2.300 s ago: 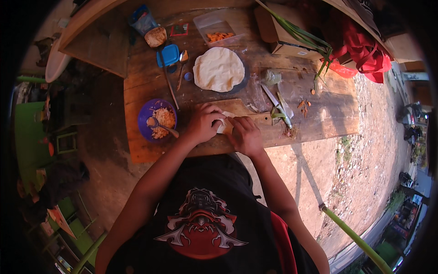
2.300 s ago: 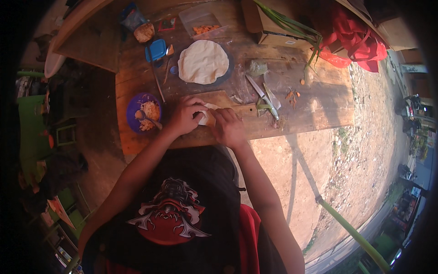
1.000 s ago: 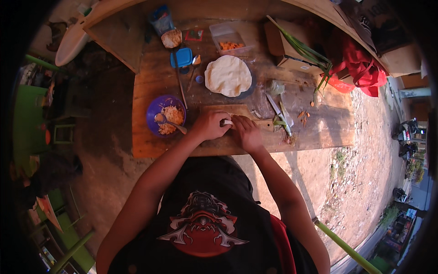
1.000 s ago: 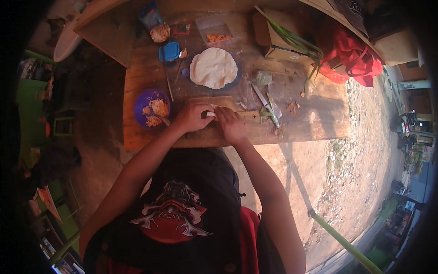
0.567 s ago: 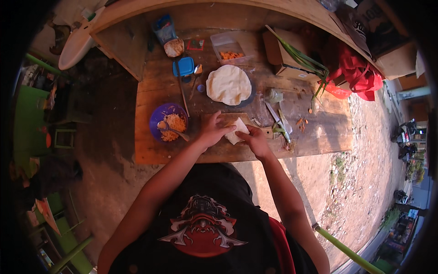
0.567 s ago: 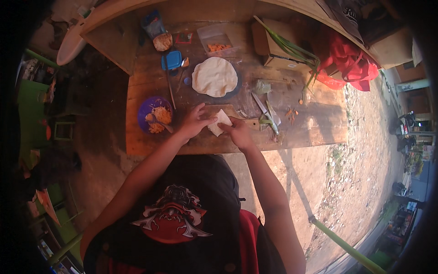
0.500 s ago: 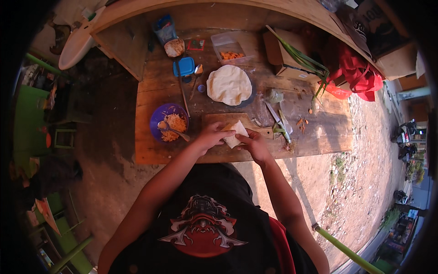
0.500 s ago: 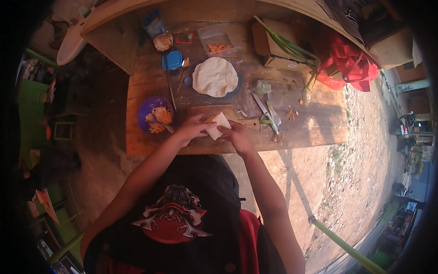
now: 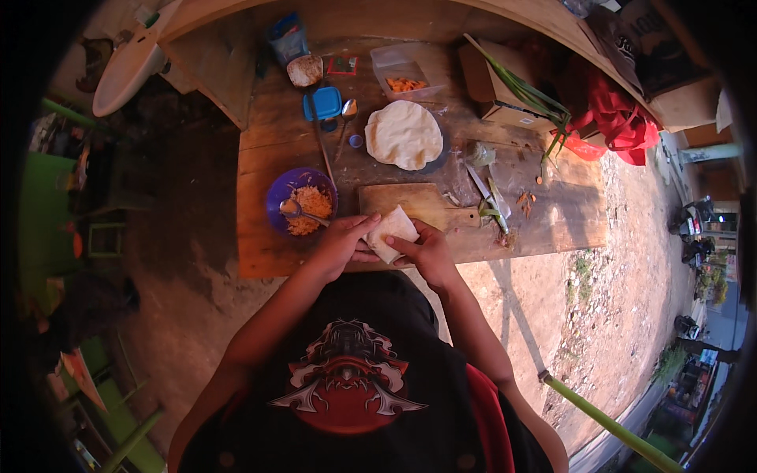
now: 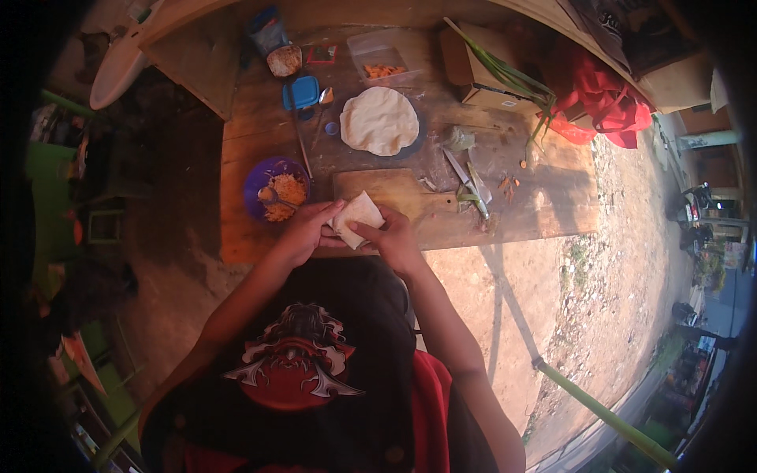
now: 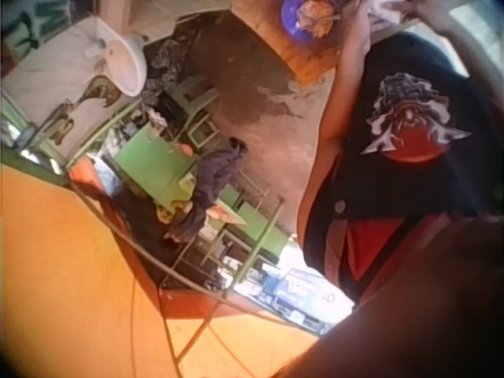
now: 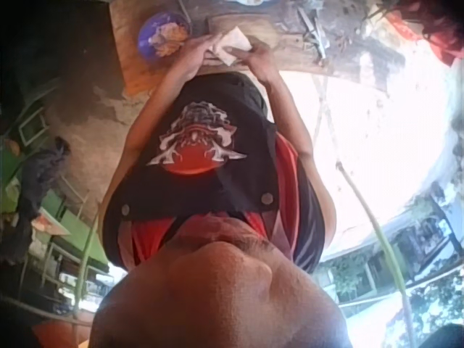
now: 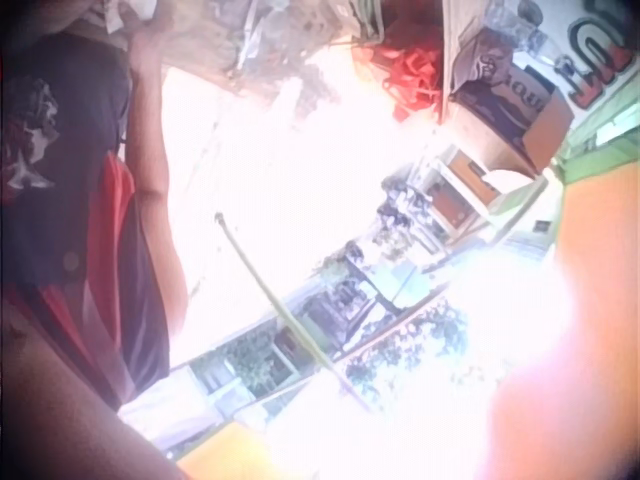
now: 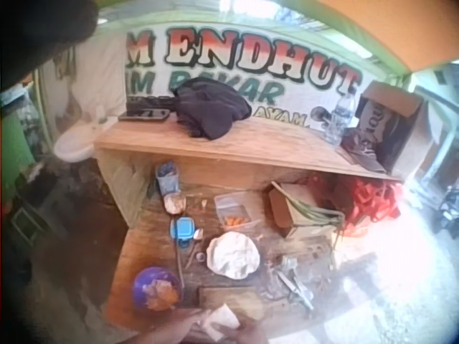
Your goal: The person scoops a shredded filling from a bowl onto a flat sheet of dough and folds the dough around the filling to form a wrapped parcel. The person repeats this process with a second sheet, handling the dough and filling by hand.
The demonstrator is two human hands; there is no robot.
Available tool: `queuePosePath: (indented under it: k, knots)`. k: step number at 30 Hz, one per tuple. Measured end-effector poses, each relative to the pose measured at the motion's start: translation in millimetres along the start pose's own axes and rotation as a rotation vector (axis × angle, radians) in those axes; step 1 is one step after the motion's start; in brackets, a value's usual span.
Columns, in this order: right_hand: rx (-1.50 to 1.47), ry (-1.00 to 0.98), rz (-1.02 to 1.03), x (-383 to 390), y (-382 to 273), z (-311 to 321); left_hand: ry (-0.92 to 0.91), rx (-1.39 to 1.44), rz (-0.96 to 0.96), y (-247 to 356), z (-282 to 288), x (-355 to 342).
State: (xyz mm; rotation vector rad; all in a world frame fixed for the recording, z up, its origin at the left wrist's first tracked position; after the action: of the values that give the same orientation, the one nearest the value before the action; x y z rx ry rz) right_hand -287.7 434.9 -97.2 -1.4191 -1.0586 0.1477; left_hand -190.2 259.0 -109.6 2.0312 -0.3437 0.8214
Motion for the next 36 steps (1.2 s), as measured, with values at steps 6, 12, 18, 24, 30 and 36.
queuePosePath:
  k: [6,12,18,24,30,36]
  knots:
    - [-0.012,-0.003,-0.049,4,-9,-40,-0.084,-0.039,-0.005,25,36,22]
    - [0.052,0.047,-0.054,15,-3,-83,-0.136,-0.205,-0.043,12,63,40]
    - [0.106,0.068,-0.070,17,22,-106,-0.174,-0.257,0.020,4,91,45]
    - [0.105,0.121,-0.050,20,19,-128,-0.145,-0.280,-0.027,14,101,53]
    - [0.095,0.165,-0.084,19,13,-127,-0.194,-0.264,0.035,22,98,53]
    - [-0.016,0.205,-0.110,17,16,-116,-0.113,-0.220,0.009,31,112,42]
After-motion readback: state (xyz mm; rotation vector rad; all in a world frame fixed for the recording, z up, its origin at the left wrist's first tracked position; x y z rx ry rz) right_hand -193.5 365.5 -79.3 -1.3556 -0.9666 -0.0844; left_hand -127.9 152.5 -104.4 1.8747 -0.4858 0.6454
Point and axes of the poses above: each hand's wrist, its own x-axis away from the middle knuckle, its own z-axis out of the back of the hand, y = z × x, the point moved 2 cm from there along -x, towards the middle knuckle, and after that the axes turned 1 degree about -x, right-handed, at the moved point
